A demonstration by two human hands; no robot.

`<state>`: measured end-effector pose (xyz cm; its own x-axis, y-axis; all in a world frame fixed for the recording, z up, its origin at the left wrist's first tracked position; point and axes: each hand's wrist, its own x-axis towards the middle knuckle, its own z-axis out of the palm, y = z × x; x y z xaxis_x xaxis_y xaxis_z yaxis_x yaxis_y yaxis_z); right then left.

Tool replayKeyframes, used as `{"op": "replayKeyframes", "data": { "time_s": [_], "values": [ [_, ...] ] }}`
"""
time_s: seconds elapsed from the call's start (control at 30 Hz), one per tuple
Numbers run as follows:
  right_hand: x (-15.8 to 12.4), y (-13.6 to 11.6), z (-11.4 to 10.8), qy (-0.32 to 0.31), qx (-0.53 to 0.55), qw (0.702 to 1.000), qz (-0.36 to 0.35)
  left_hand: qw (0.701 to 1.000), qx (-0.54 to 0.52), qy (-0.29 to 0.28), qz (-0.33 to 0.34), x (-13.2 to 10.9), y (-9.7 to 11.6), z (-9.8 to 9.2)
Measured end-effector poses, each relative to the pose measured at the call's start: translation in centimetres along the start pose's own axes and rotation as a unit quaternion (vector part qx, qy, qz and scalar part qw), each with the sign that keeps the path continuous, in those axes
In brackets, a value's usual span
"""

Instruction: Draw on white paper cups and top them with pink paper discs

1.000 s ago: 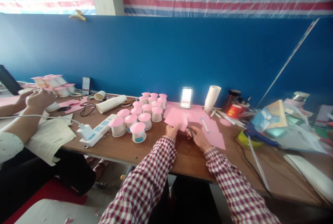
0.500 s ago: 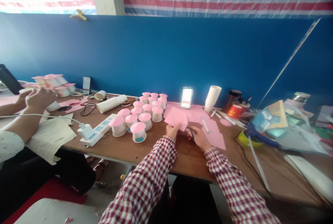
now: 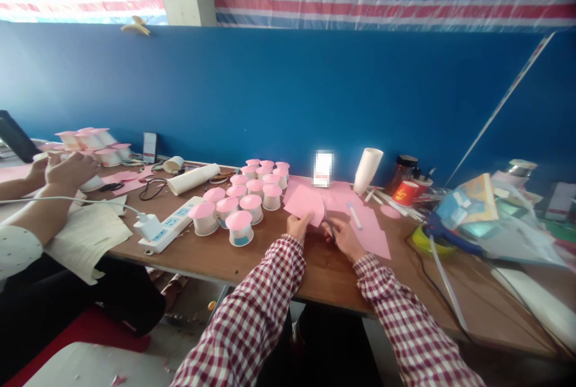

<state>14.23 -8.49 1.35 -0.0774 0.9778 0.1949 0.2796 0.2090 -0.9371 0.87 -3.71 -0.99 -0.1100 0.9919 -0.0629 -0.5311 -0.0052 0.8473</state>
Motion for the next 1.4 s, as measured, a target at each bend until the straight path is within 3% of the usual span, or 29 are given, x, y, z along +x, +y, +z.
{"op": "replayKeyframes", "data": {
  "time_s": [1.4],
  "values": [
    [-0.07,-0.51,0.04,-0.002,0.002,1.0,0.016,1.0,0.0,-0.001,0.016,0.28,-0.25,-0.37]
  ]
}}
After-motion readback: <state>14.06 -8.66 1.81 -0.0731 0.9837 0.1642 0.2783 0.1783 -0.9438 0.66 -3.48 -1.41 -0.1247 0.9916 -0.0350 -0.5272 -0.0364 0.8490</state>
